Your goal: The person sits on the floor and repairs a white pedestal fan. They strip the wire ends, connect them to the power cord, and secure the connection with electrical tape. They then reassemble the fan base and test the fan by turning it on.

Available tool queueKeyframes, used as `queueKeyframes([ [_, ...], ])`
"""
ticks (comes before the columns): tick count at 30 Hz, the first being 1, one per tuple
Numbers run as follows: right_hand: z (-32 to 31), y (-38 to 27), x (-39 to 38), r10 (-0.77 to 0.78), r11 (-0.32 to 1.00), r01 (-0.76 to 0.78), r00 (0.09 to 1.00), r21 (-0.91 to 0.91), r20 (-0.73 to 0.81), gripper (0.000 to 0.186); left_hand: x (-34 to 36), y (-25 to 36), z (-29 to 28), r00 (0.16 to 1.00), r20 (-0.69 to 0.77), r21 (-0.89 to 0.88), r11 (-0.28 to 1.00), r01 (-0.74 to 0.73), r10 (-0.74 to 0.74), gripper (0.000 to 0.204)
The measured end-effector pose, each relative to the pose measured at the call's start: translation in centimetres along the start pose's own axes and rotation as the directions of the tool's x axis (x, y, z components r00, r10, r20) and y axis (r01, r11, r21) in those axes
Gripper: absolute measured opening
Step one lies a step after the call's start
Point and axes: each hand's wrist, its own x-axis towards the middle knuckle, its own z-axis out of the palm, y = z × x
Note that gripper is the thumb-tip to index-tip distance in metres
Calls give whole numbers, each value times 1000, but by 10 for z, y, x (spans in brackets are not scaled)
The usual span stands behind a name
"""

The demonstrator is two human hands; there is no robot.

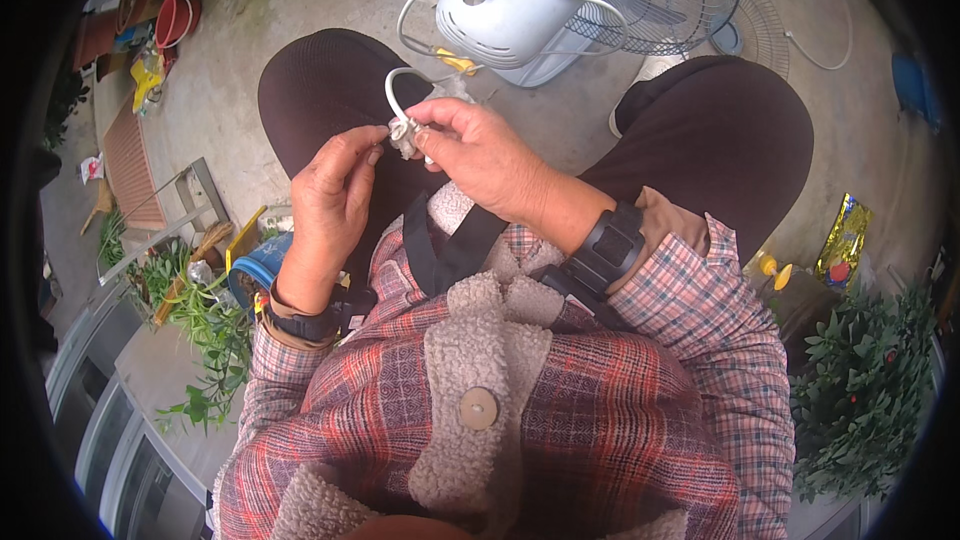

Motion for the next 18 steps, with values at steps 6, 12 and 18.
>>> queueKeyframes([
  [6, -1, -2, -1, 7, 1000, -8, 1000, -15, -12, 27, -1, 1, -2, 997, 81, 86, 996, -26, 19, 23],
  [12, -1, 0, 0, 0, 1000, 0, 1000, -5, -10, 27, -1, 2, -2, 998, -16, 80, 995, -51, 53, 24],
  [18, -1, 1, 0, -2, 1000, 2, 1000, 2, 3, 27, 1, 0, 1, 996, 36, 72, 994, -79, 76, 25],
])
